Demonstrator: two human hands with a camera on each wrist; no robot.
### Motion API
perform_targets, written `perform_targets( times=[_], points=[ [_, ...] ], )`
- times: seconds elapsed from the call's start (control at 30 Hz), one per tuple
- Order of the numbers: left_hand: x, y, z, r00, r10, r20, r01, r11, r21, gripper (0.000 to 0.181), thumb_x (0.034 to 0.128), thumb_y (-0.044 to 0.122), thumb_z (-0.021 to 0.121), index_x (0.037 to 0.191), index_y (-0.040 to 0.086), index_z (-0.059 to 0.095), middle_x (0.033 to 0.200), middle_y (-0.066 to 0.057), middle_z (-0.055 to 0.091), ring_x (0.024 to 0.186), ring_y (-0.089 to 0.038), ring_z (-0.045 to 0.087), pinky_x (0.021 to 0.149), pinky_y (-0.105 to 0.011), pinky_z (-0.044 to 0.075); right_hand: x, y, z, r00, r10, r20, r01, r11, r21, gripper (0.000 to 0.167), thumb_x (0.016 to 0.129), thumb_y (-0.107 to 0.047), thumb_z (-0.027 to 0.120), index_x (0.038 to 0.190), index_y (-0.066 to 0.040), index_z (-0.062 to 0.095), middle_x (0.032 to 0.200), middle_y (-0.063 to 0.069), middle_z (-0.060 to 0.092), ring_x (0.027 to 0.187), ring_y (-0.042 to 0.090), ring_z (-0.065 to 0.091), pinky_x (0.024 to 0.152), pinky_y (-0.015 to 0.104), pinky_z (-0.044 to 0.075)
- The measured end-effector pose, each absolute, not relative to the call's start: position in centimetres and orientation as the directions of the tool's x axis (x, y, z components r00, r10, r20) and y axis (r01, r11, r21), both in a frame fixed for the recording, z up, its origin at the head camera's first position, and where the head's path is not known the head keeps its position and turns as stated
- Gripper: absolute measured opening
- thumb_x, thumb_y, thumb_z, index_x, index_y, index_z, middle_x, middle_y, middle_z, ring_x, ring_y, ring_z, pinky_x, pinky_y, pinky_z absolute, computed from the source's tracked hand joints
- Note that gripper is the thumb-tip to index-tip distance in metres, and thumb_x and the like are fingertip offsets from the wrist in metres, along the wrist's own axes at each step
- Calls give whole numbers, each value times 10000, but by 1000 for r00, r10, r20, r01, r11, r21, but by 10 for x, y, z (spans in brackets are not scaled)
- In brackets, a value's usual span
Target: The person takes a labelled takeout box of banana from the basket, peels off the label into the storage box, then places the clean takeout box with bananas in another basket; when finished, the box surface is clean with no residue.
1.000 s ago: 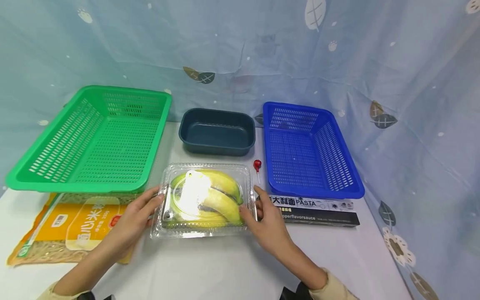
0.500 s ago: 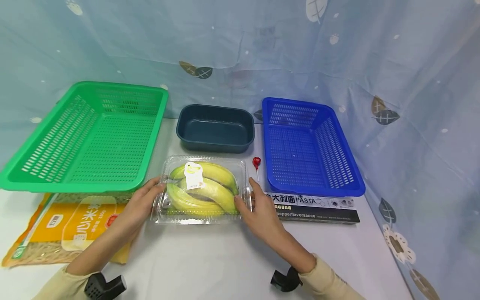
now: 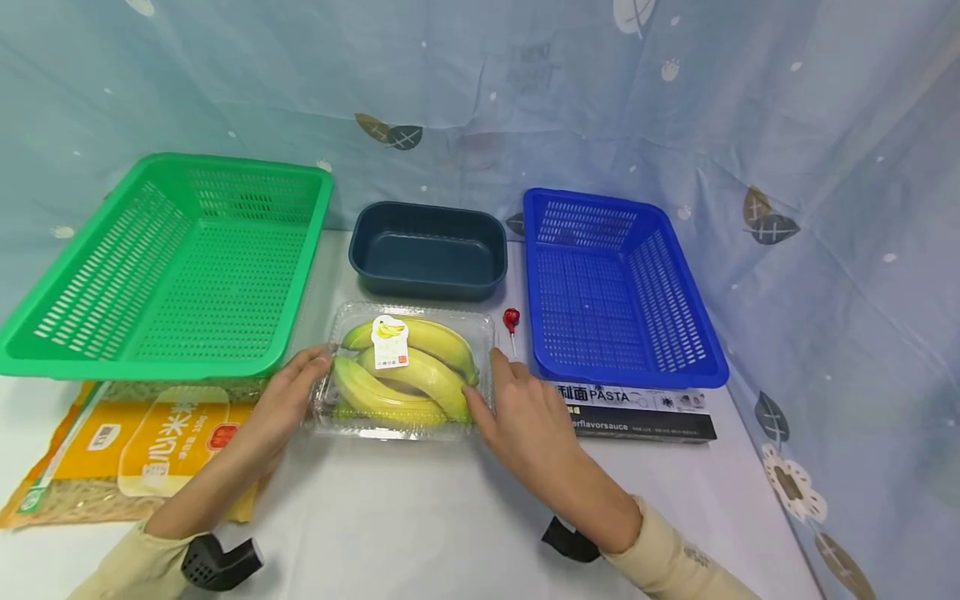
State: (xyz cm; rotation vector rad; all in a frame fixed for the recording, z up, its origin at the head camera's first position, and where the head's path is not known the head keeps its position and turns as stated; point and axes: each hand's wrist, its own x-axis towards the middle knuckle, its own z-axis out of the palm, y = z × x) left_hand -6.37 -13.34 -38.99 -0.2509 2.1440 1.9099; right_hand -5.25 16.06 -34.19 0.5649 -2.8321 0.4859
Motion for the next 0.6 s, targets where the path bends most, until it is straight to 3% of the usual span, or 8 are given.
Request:
perform_targets(
  times=[0.17, 0.37, 0.47, 0.6],
  points=[
    [-61, -133, -389, -954, 25, -300, -295, 118, 948, 549, 1081, 354, 396, 1495, -5, 356, 1355, -206, 487, 1140, -270, 475, 917, -351, 428, -68, 156, -314, -831, -447, 331, -518, 838, -171, 440, 927, -275, 724, 1227, 40, 656, 993, 189, 704, 599, 262, 634, 462, 359, 518],
    [-58, -134, -391, -961, -23, -275, -275, 125, 953, 518, 1087, 312, 396, 1471, -34, 368, 1395, -223, 478, 1188, -281, 466, 967, -365, 413, -105, 139, -294, -653, -694, 305, -741, 669, -65, 341, 930, -203, 730, 1217, -24, 690, 1059, 123, 704, 787, 225, 664, 542, 316, 534],
    [-56, -132, -392, -964, -43, -261, -265, 133, 955, 500, 1087, 293, 403, 1458, -41, 383, 1430, -232, 469, 1223, -295, 461, 1004, -398, 393, -122, 125, -291, -606, -763, 226, -794, 600, -104, 300, 946, -190, 714, 1210, -50, 704, 1043, 86, 699, 710, 162, 614, 542, 257, 497],
    [-56, -126, -392, -968, -27, -251, -253, 123, 960, 505, 1082, 301, 417, 1453, -41, 390, 1420, -245, 480, 1208, -305, 478, 980, -406, 417, -140, 108, -288, -603, -782, 160, -797, 583, -159, 244, 957, -169, 695, 1181, -80, 731, 995, 55, 700, 633, 123, 543, 513, 223, 444]
  ],
)
